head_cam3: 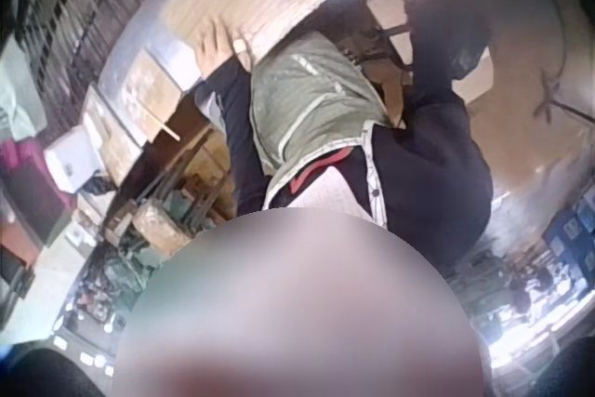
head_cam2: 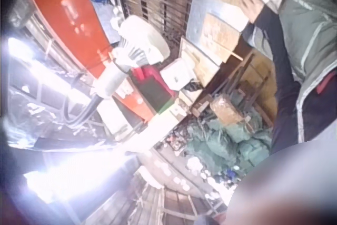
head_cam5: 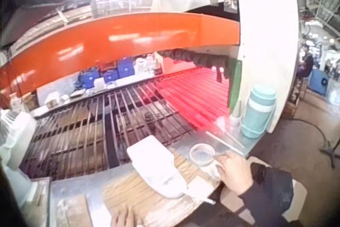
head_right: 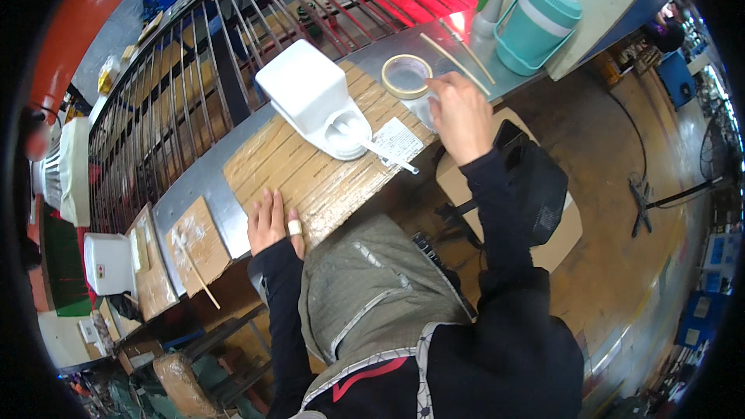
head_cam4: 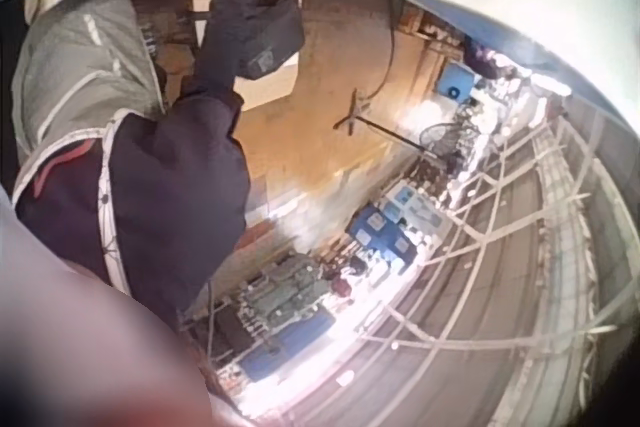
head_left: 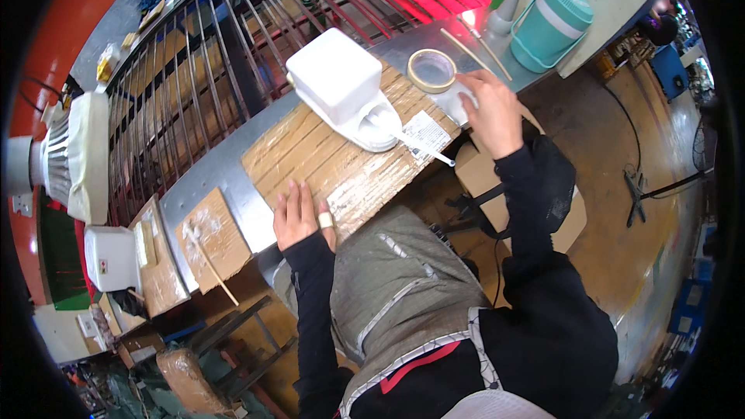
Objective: The person repeatedly applies a white paste to a small rectangular object using a wooden stick, then places the object onto a red metal frame. The person also handles a roll of tape and a small brush during the process.
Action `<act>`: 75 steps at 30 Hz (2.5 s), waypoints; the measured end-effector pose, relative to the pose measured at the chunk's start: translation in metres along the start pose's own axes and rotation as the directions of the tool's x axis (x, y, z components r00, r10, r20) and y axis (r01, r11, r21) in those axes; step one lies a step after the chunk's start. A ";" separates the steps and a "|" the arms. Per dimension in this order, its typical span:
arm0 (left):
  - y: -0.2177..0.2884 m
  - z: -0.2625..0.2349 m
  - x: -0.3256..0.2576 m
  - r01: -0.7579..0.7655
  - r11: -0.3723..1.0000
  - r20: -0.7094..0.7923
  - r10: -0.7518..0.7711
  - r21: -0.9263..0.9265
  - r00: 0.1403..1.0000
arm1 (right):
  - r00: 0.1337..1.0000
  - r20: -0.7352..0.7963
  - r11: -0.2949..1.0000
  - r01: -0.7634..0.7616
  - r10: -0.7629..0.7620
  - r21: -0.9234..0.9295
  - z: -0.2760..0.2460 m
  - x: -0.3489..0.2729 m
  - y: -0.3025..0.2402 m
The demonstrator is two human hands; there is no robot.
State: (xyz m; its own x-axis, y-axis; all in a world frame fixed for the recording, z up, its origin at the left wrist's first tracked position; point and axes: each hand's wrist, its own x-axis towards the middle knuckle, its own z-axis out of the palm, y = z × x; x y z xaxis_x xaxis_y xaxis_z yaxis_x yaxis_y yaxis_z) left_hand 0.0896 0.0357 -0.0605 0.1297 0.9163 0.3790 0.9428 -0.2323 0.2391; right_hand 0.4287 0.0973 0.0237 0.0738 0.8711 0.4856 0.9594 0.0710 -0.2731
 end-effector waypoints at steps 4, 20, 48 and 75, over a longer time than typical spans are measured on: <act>0.005 -0.019 0.027 0.071 0.991 0.237 -0.043 -0.113 0.971 | 0.998 0.054 0.996 -0.028 0.023 0.084 0.054 -0.001 0.026; -0.011 0.128 0.184 -0.191 0.803 -0.106 0.159 -0.564 0.982 | 0.933 -0.221 0.958 -0.263 0.283 0.115 0.049 0.037 0.133; 0.155 0.149 0.211 0.019 0.897 -0.131 -0.086 -0.442 0.988 | 0.816 0.338 0.874 0.485 -0.469 0.043 -0.076 0.178 0.067; 0.127 0.117 0.171 0.094 0.642 0.054 -0.082 -0.761 0.995 | 0.726 0.395 0.768 0.636 -0.562 -0.076 -0.077 0.139 -0.008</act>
State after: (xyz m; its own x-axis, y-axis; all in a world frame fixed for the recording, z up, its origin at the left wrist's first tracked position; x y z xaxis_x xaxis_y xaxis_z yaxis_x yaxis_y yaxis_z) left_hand 0.2672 0.2014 -0.0699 0.0688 0.9485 0.3093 0.3836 -0.3113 0.8694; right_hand 0.4524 0.1799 0.1573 -0.5934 0.7850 0.1781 0.8045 0.5715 0.1617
